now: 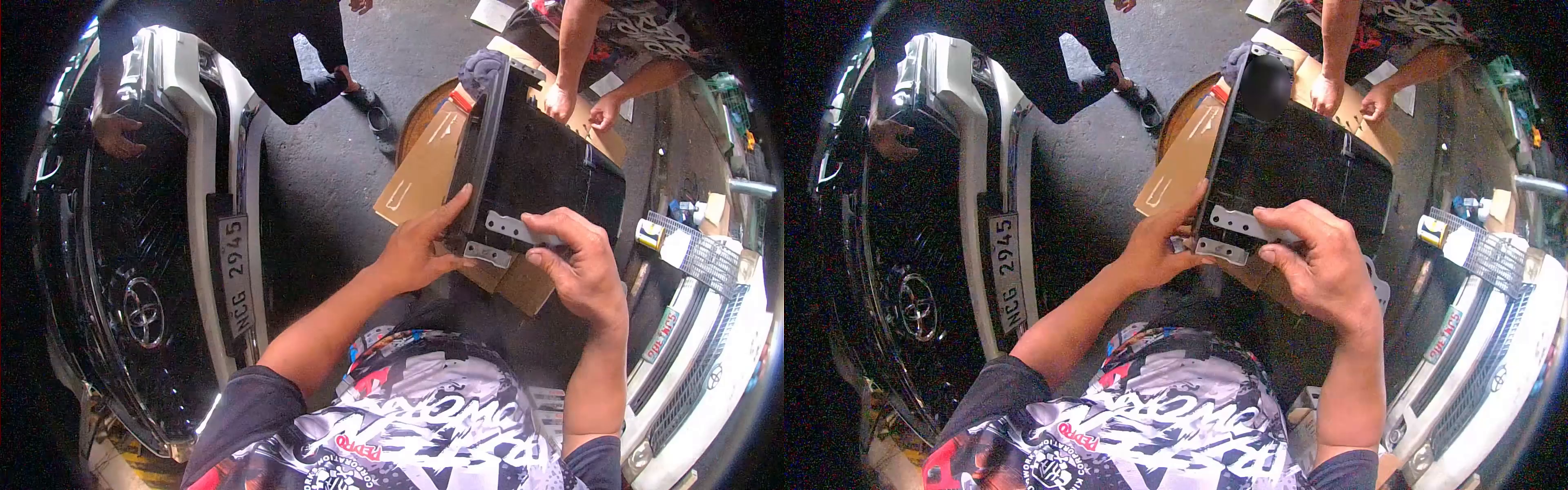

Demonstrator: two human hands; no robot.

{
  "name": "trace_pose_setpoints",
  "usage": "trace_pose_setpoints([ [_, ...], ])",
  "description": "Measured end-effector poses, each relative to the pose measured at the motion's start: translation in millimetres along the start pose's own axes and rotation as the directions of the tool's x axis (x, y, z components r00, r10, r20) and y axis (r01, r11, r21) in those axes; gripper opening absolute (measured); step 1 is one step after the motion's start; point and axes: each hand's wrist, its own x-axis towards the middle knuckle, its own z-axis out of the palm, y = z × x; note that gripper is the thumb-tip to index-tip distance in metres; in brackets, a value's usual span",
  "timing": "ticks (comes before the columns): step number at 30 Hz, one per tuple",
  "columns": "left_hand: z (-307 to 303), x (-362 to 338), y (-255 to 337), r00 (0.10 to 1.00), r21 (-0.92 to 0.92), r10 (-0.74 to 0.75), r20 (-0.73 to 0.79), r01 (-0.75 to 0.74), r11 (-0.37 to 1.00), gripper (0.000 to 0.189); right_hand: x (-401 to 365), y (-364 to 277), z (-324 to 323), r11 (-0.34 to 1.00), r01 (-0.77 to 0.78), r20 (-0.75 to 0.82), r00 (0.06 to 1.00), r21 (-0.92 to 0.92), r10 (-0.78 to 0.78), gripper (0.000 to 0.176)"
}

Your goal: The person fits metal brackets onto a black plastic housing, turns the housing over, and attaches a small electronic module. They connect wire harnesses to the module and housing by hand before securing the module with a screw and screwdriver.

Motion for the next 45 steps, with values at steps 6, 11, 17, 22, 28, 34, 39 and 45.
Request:
trace_pose_setpoints([
  [6,-1,1,11,0.996,0.087,0.085,0.023,-0.087,0.992,0.109,-15,-3,6,1.0,0.001,0.001,1.0,-0.025,-0.001,0.041],
  [11,-3,2,18,0.997,0.108,0.029,0.068,-0.037,0.994,0.108,-23,-1,11,1.0,-0.019,-0.009,1.0,-0.019,0.019,0.042],
  [17,0,2,13,0.997,0.078,0.081,0.018,-0.082,0.994,0.106,-29,-2,10,0.998,-0.021,-0.02,1.0,-0.057,0.02,0.04],
  [22,-1,3,13,0.998,0.12,0.052,0.022,-0.054,0.991,0.107,-31,-4,4,0.996,-0.027,-0.017,1.0,-0.084,0.026,0.038],
  [28,2,2,7,0.999,0.026,0.018,0.037,-0.019,0.999,0.107,-28,-3,-5,0.993,-0.032,-0.037,0.999,-0.109,0.029,0.037],
  [34,0,-4,10,0.998,0.029,-0.018,0.065,0.016,0.999,0.106,-28,5,-21,0.994,-0.078,-0.096,0.993,-0.077,0.07,0.038],
  [39,-2,-10,12,0.998,0.026,0.0,0.064,-0.002,1.0,0.105,-20,12,-40,0.991,-0.099,-0.214,0.974,-0.093,0.077,0.037],
  [45,0,-29,6,0.996,0.159,0.025,0.089,-0.039,0.986,0.102,20,46,-66,0.965,-0.048,-0.384,0.922,-0.256,-0.057,0.036],
])
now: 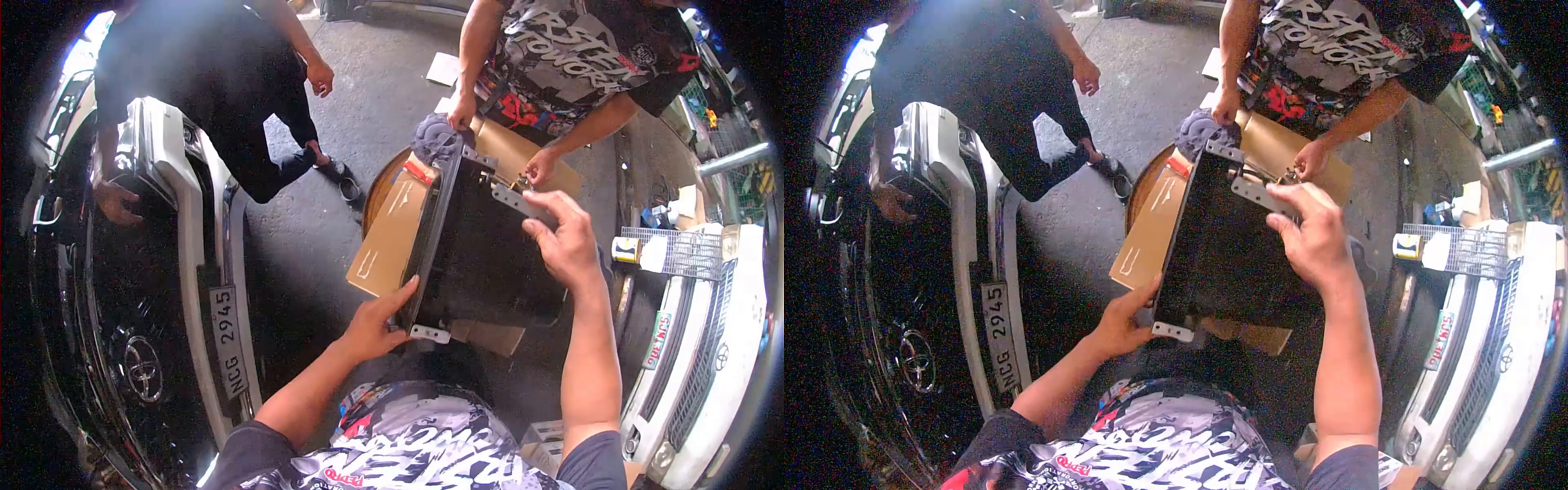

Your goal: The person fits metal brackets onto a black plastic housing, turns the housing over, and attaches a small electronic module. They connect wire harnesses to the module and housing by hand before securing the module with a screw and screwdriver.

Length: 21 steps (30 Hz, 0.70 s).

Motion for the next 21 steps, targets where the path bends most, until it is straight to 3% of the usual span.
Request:
trace_pose_setpoints([
  [9,1,-13,3,0.995,0.064,0.025,0.098,-0.031,0.997,0.094,39,23,15,0.999,-0.004,0.044,0.999,0.032,0.003,0.037],
  [12,3,-15,1,0.994,0.054,-0.029,0.107,0.024,0.998,0.093,35,24,18,0.994,-0.018,0.058,0.998,0.11,0.012,0.036],
  [15,2,-15,1,0.996,0.067,0.038,0.087,-0.044,0.997,0.093,37,24,16,0.997,-0.024,0.072,0.997,0.067,0.019,0.035],
  [18,3,-16,-1,0.994,0.032,-0.002,0.112,-0.001,0.999,0.094,38,19,13,0.987,-0.076,0.112,0.992,0.141,0.06,0.034],
  [21,-3,-19,4,0.98,-0.008,-0.029,0.198,0.031,0.999,0.096,37,25,17,0.973,-0.034,0.115,0.993,0.23,0.008,0.034],
])
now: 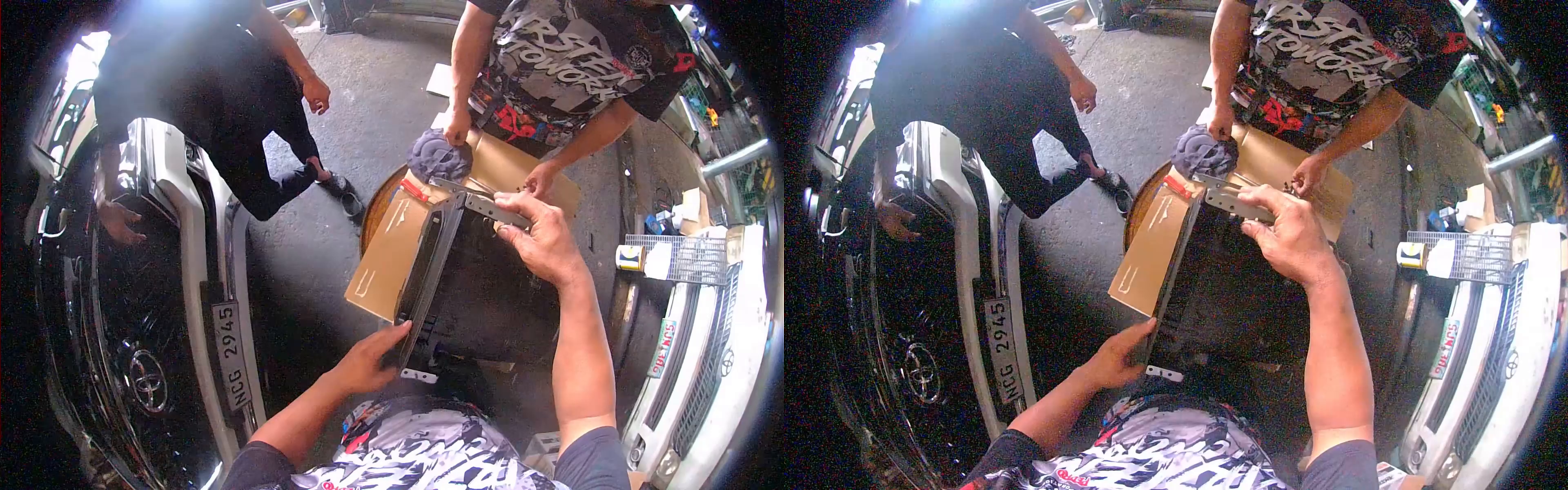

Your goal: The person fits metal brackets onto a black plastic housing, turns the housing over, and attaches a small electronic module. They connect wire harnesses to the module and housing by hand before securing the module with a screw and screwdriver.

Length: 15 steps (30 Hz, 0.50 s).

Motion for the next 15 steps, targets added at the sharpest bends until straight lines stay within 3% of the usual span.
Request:
trace_pose_setpoints([
  [3,-16,-5,8,0.988,-0.142,-0.028,0.149,0.05,0.989,0.098,0,-14,-10,0.986,-0.159,0.115,0.98,-0.046,0.163,0.033],
  [6,-11,5,42,0.985,-0.168,-0.138,-0.105,0.119,0.979,0.098,-3,-12,-11,0.987,-0.137,0.123,0.981,-0.083,0.147,0.033],
  [9,-8,56,114,0.926,0.012,-0.103,-0.364,0.115,0.993,0.097,-7,-3,-3,0.991,0.033,0.059,0.998,-0.127,-0.026,0.034],
  [12,8,84,111,0.944,-0.025,-0.047,-0.325,0.042,0.999,0.095,-8,-15,3,0.993,0.078,0.07,0.995,-0.092,-0.071,0.034],
  [15,14,82,104,0.905,-0.052,-0.064,-0.421,0.047,0.998,0.089,-7,-11,10,0.979,0.158,0.059,0.987,-0.128,-0.151,0.036],
])
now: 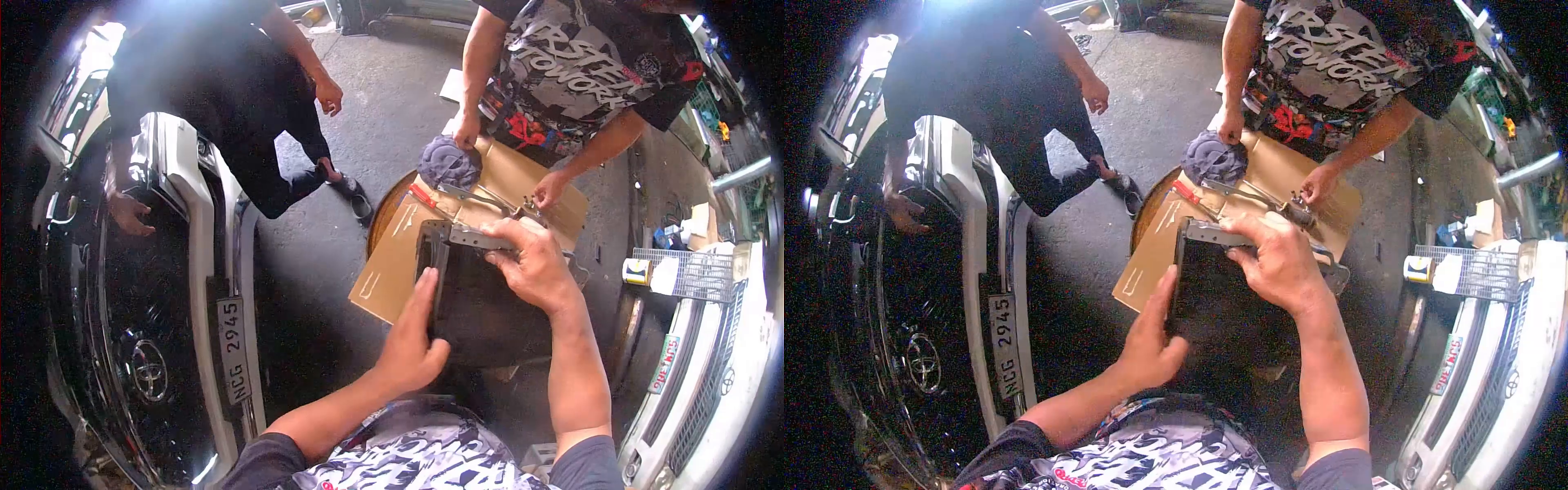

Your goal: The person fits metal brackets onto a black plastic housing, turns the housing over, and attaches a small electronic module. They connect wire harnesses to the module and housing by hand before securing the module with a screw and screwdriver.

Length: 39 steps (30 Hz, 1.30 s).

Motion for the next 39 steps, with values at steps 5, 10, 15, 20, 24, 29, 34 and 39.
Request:
trace_pose_setpoints([
  [5,-7,-8,-18,0.999,-0.001,-0.039,-0.037,0.039,0.999,0.081,-19,-11,-7,0.993,0.088,-0.063,0.994,-0.084,-0.094,0.032],
  [10,0,-17,-13,1.0,0.014,-0.009,-0.009,0.009,1.0,0.081,-47,-16,-17,0.999,-0.033,-0.021,0.999,0.016,0.033,0.035],
  [15,0,-10,-14,0.999,-0.052,-0.018,-0.03,0.017,0.999,0.081,-58,-30,-31,0.999,-0.035,-0.031,0.999,-0.036,0.034,0.037],
  [20,0,-8,-19,0.999,-0.048,0.002,-0.039,-0.004,0.999,0.079,-68,-28,-22,0.976,0.043,-0.144,0.987,-0.214,-0.075,0.025],
  [24,2,-11,-20,1.0,-0.07,0.015,-0.02,-0.016,0.997,0.08,-62,-33,-3,0.927,0.123,-0.191,0.961,-0.353,-0.201,0.019],
  [29,0,-12,-21,0.999,-0.05,0.028,-0.017,-0.028,0.998,0.082,-59,-28,5,0.922,0.123,-0.198,0.958,-0.367,-0.206,0.021],
  [34,-2,-12,-19,0.999,-0.024,0.042,-0.002,-0.042,0.999,0.082,-52,-31,7,0.936,0.105,-0.177,0.969,-0.337,-0.172,0.022],
  [39,-2,-10,-22,0.999,-0.049,0.032,-0.007,-0.033,0.998,0.081,-48,-39,5,0.938,0.075,-0.161,0.978,-0.337,-0.136,0.021],
])
